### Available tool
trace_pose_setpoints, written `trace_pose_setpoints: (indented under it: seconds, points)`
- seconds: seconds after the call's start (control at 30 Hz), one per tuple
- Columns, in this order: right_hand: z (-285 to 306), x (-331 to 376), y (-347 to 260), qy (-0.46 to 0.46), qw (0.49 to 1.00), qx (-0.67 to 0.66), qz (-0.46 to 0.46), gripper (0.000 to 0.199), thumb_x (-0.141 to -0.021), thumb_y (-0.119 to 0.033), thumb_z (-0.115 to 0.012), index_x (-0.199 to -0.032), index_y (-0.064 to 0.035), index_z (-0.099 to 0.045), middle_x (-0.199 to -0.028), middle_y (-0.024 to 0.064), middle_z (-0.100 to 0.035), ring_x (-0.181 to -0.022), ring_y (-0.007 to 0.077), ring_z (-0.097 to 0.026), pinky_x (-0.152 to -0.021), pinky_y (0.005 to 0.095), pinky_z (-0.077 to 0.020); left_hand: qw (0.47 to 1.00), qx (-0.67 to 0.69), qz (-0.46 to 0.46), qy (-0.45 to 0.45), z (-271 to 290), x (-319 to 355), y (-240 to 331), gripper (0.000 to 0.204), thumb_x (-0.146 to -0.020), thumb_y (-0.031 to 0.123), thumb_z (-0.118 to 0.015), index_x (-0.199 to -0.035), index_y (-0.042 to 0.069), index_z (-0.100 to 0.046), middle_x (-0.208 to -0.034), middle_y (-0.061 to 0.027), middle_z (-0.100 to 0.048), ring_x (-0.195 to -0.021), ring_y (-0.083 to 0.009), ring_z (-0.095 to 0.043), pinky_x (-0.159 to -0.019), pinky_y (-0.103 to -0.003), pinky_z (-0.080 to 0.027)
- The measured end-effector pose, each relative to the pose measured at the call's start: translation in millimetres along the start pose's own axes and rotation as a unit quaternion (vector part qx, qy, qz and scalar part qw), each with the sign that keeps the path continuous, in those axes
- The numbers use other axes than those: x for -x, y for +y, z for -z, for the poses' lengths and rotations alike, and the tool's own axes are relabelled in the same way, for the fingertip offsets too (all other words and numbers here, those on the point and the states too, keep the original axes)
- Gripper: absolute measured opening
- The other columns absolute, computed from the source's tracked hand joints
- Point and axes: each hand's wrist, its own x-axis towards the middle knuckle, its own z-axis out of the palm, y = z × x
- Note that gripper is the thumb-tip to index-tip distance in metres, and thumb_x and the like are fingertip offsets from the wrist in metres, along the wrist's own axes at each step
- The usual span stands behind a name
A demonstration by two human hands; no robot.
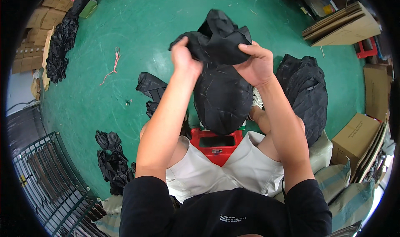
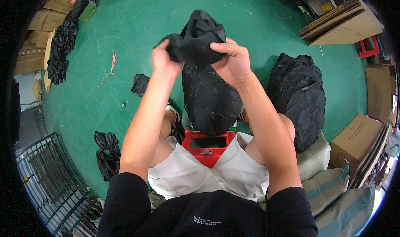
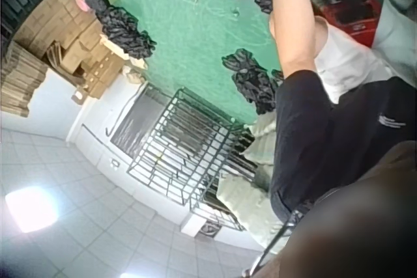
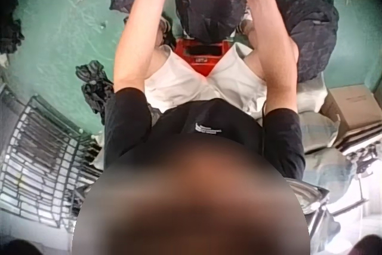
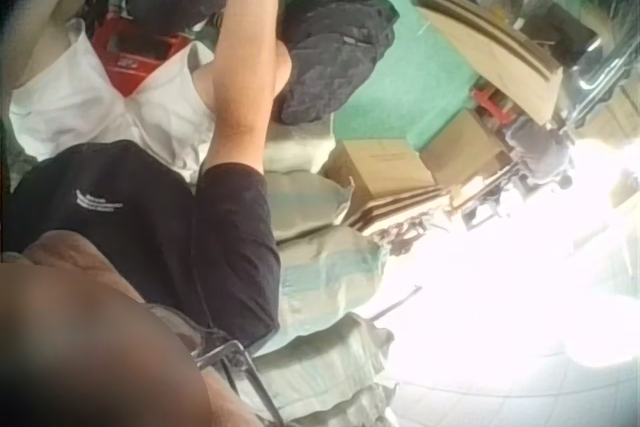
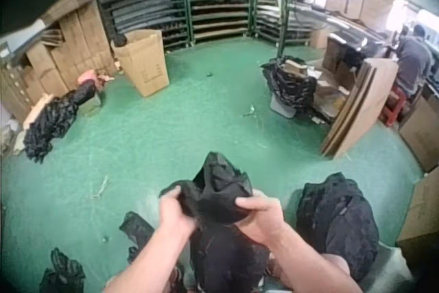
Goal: Inspect and fold black fabric covers while sitting on a stool in a warehouse.
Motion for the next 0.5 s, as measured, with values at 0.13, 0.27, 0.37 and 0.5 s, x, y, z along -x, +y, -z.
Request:
trace_pose_setpoints:
  seconds: [0.13, 0.27, 0.37, 0.5]
  points:
    - [5, -4, -8, 0.094, 0.957, 0.271, 0.043, 0.033, -0.091, -0.026, -0.060, -0.106, 0.0031, -0.063, -0.101, 0.0139, -0.069, -0.091, 0.0223, -0.067, -0.081, 0.0378, -0.0527, 0.998, 0.000, -0.039, -0.054, -4, 5, 35, 0.025, -0.094, 0.022, -0.044, -0.092, 0.005, -0.061, -0.093, -0.0115, -0.067, -0.087, -0.0283, -0.064, -0.084, -0.044, -0.052]
    - [0, -6, -20, 0.251, 0.643, 0.723, -0.007, 0.047, -0.087, -0.046, -0.067, -0.084, 0.0011, -0.068, -0.071, 0.0080, -0.066, -0.069, 0.0146, -0.062, -0.062, 0.0295, -0.0477, 0.961, -0.040, 0.011, -0.273, -14, 24, 46, 0.025, -0.095, 0.028, -0.049, -0.092, 0.008, -0.063, -0.089, -0.0053, -0.068, -0.079, -0.0205, -0.064, -0.074, -0.037, -0.053]
    - [6, -7, -20, 0.294, 0.633, 0.714, 0.052, 0.043, -0.086, -0.040, -0.069, -0.099, 0.0009, -0.067, -0.088, 0.0103, -0.068, -0.081, 0.0165, -0.064, -0.071, 0.0303, -0.0498, 0.958, -0.087, 0.032, -0.271, -30, 48, 30, 0.037, -0.100, 0.041, -0.049, -0.106, 0.008, -0.065, -0.094, -0.0031, -0.069, -0.081, -0.0181, -0.066, -0.075, -0.034, -0.055]
    - [37, -16, -11, 0.222, 0.683, 0.665, 0.204, 0.054, -0.079, -0.032, -0.071, -0.120, -0.0002, -0.057, -0.123, 0.0162, -0.060, -0.111, 0.0296, -0.058, -0.094, 0.0386, -0.0456, 0.928, -0.072, 0.122, -0.344, -26, 52, 23, 0.040, -0.100, 0.043, -0.049, -0.111, 0.008, -0.065, -0.099, -0.0056, -0.070, -0.085, -0.0190, -0.068, -0.076, -0.034, -0.057]
